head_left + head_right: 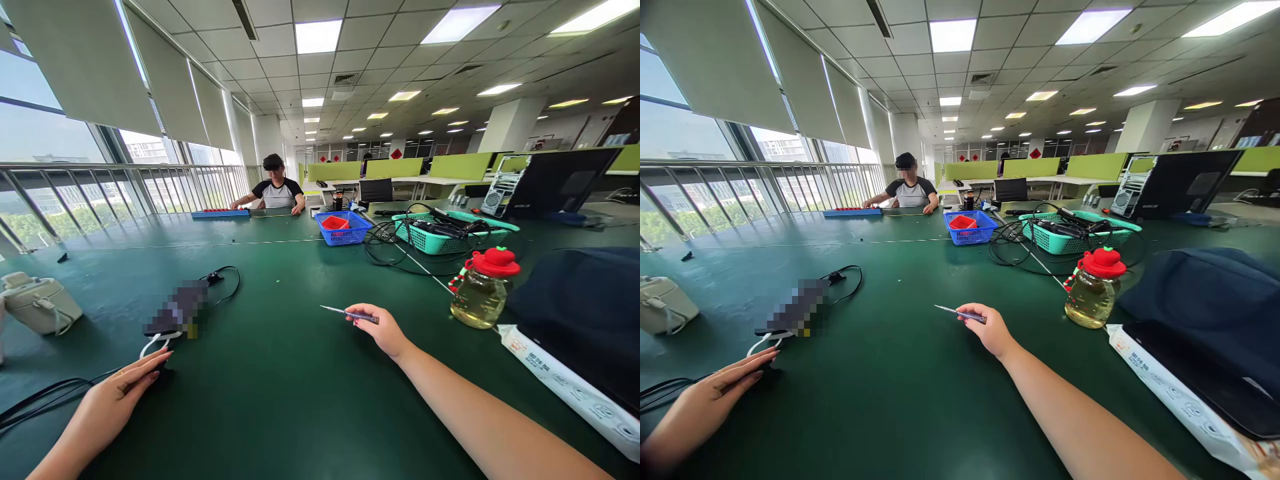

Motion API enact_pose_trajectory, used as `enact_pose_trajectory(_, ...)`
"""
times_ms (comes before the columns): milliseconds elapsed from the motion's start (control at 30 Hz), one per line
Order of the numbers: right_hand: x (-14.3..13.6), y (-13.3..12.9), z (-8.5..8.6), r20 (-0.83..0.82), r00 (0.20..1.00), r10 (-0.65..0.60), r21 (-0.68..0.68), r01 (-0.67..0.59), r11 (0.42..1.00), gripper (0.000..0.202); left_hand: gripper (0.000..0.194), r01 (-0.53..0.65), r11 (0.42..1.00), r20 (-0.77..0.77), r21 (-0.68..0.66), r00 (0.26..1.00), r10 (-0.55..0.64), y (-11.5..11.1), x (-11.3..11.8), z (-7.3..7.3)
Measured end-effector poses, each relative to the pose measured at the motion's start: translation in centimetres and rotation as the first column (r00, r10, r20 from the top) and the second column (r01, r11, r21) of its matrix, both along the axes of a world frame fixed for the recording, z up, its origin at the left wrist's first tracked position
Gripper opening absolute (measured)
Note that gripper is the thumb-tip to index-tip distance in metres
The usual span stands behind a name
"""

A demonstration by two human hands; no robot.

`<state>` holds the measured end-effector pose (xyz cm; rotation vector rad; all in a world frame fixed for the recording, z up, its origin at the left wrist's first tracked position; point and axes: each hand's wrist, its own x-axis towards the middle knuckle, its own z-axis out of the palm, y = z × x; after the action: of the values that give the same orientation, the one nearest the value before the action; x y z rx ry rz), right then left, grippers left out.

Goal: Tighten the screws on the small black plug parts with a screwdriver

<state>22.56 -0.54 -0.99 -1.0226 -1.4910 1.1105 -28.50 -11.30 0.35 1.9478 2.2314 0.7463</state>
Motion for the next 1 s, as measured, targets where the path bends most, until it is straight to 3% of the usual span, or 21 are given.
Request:
enact_pose_trajectory(267,0.0,0.0,0.1,0.018,1.0,0.007,-0.007,-0.006,1.0,0.026,0.052,-0.038,0.999,-0.057,0.021,0.998,0.039,-0.5,-0.3,-0.4)
enact_pose_trajectory(500,0.0,-0.1,0.1,0.022,1.0,0.007,-0.008,-0.007,1.0,0.026,0.05,0.009,0.998,-0.037,0.061,0.999,-0.007,-0.6,-0.6,-0.7)
enact_pose_trajectory(1000,0.1,0.0,-0.3,0.001,1.0,0.02,-0.016,-0.02,1.0,0.028,0.055,0.058,0.994,0.001,0.091,0.998,-0.059,-1.2,0.7,0.6)
